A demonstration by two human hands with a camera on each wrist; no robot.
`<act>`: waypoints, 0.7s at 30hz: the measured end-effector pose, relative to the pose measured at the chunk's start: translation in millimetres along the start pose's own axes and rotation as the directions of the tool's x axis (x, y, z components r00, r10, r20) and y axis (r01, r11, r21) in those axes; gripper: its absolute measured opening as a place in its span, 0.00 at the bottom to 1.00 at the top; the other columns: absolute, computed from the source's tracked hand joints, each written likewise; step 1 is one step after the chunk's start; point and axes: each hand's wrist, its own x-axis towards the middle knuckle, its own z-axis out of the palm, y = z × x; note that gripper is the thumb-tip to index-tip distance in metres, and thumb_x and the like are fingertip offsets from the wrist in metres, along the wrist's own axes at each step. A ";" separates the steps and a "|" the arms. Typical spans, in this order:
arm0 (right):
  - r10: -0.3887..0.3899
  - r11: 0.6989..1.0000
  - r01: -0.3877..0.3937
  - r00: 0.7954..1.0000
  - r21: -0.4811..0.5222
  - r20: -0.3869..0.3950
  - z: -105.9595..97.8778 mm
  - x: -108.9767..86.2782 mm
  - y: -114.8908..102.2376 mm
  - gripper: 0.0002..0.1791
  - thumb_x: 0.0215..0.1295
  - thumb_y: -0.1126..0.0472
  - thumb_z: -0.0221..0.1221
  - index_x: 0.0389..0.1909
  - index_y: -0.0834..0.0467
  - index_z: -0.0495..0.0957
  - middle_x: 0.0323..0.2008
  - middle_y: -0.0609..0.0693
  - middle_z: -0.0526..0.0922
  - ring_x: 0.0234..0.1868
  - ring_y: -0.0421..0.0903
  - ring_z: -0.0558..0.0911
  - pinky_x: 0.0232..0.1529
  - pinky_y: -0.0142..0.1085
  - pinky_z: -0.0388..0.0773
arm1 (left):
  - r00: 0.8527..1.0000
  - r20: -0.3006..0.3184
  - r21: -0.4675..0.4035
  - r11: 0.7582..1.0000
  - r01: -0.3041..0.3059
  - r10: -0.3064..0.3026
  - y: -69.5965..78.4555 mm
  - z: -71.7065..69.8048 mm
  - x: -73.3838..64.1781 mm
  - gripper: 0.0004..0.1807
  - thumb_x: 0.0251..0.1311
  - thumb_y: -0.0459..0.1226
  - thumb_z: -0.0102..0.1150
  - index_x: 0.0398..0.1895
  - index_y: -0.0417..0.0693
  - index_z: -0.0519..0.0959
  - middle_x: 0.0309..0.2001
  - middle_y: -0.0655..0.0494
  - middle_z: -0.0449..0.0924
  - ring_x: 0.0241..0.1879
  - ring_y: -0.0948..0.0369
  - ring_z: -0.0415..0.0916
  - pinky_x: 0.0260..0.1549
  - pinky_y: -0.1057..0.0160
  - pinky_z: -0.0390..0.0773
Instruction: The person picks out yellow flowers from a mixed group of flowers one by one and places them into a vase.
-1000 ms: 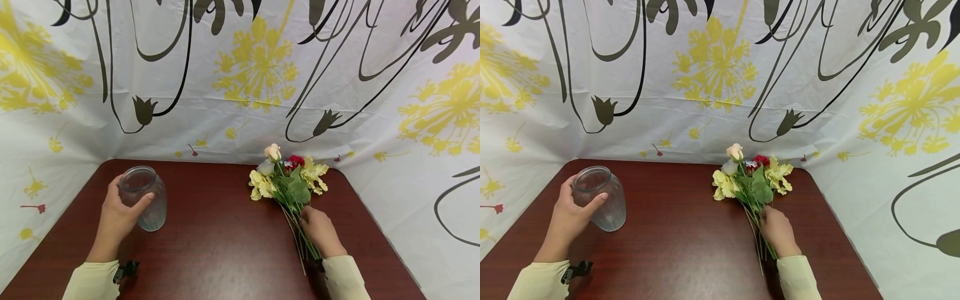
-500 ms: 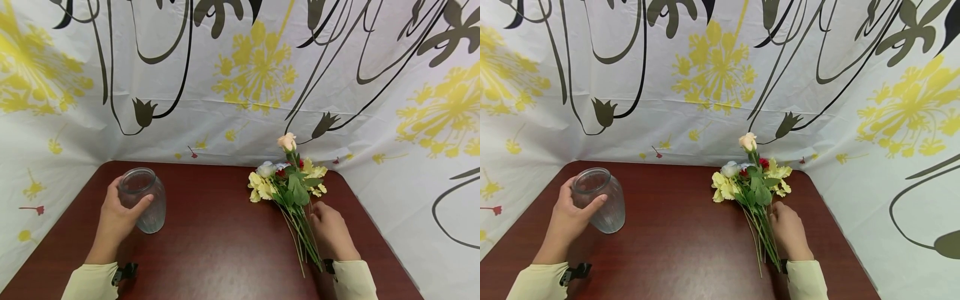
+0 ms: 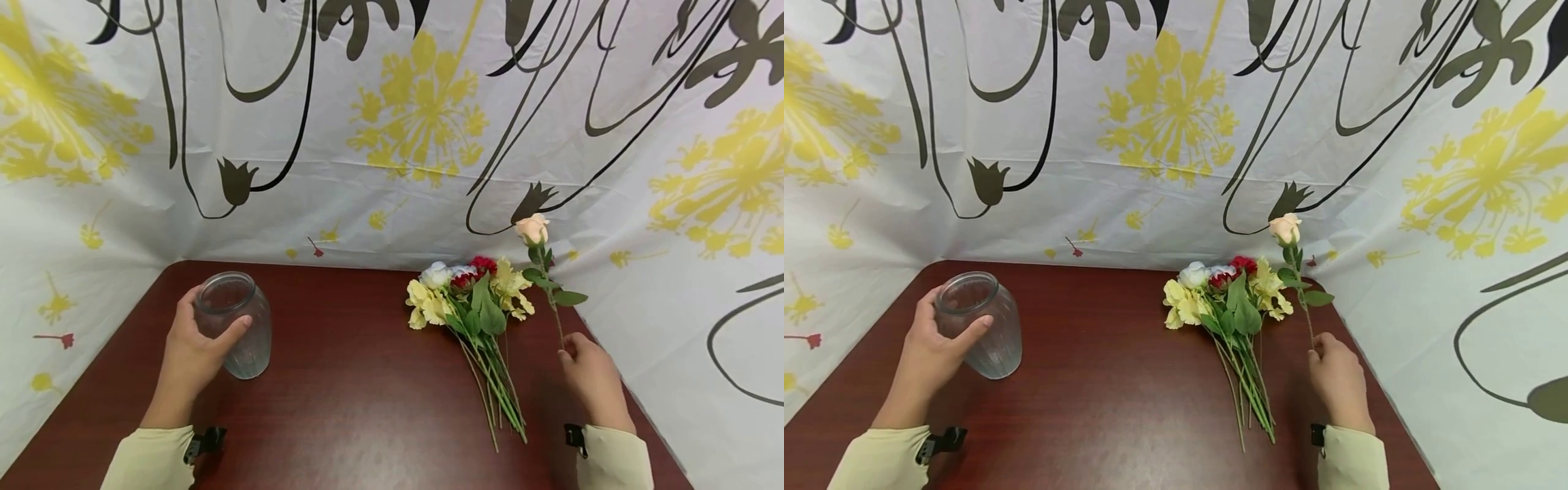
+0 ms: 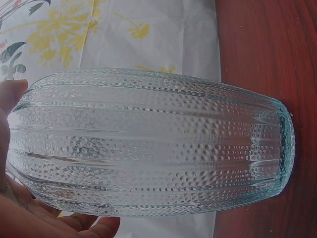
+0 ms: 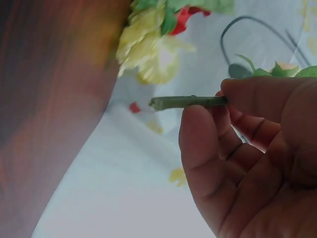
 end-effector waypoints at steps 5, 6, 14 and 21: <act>0.017 1.000 -0.018 1.000 -0.021 -0.021 -1.8 -0.8 20.1 0.13 0.69 0.68 0.52 0.49 0.74 0.73 0.37 0.68 0.80 0.35 0.62 0.79 0.34 0.56 0.73 | 1.000 -0.013 -0.003 1.000 -0.016 0.016 2.0 0.3 0.2 0.51 0.54 0.46 0.73 0.76 0.46 0.53 0.66 0.38 0.65 0.62 0.42 0.64 0.54 0.35 0.63; 0.019 0.999 -0.020 1.000 -0.028 -0.023 -1.6 -1.5 23.8 0.13 0.69 0.69 0.52 0.49 0.74 0.73 0.38 0.69 0.79 0.36 0.64 0.79 0.34 0.57 0.73 | 1.000 -0.013 -0.003 1.000 -0.018 0.018 2.3 0.4 0.2 0.51 0.54 0.46 0.72 0.76 0.46 0.53 0.66 0.38 0.65 0.62 0.42 0.64 0.54 0.35 0.63; 0.076 0.993 -0.076 0.997 -0.086 -0.009 0.7 -3.6 43.0 0.09 0.65 0.70 0.47 0.37 0.70 0.74 0.31 0.67 0.78 0.32 0.64 0.76 0.31 0.55 0.72 | 1.000 -0.007 -0.006 1.000 -0.019 0.019 2.9 1.2 1.0 0.50 0.55 0.46 0.72 0.76 0.45 0.53 0.66 0.38 0.65 0.62 0.42 0.64 0.54 0.35 0.63; 0.173 0.981 -0.164 0.982 -0.104 0.080 6.9 -1.9 55.1 0.06 0.63 0.69 0.49 0.33 0.66 0.74 0.32 0.66 0.78 0.32 0.61 0.78 0.29 0.55 0.72 | 1.000 -0.009 0.007 1.000 -0.014 0.014 2.0 0.4 0.6 0.50 0.55 0.47 0.72 0.76 0.46 0.53 0.66 0.38 0.65 0.62 0.41 0.64 0.55 0.34 0.63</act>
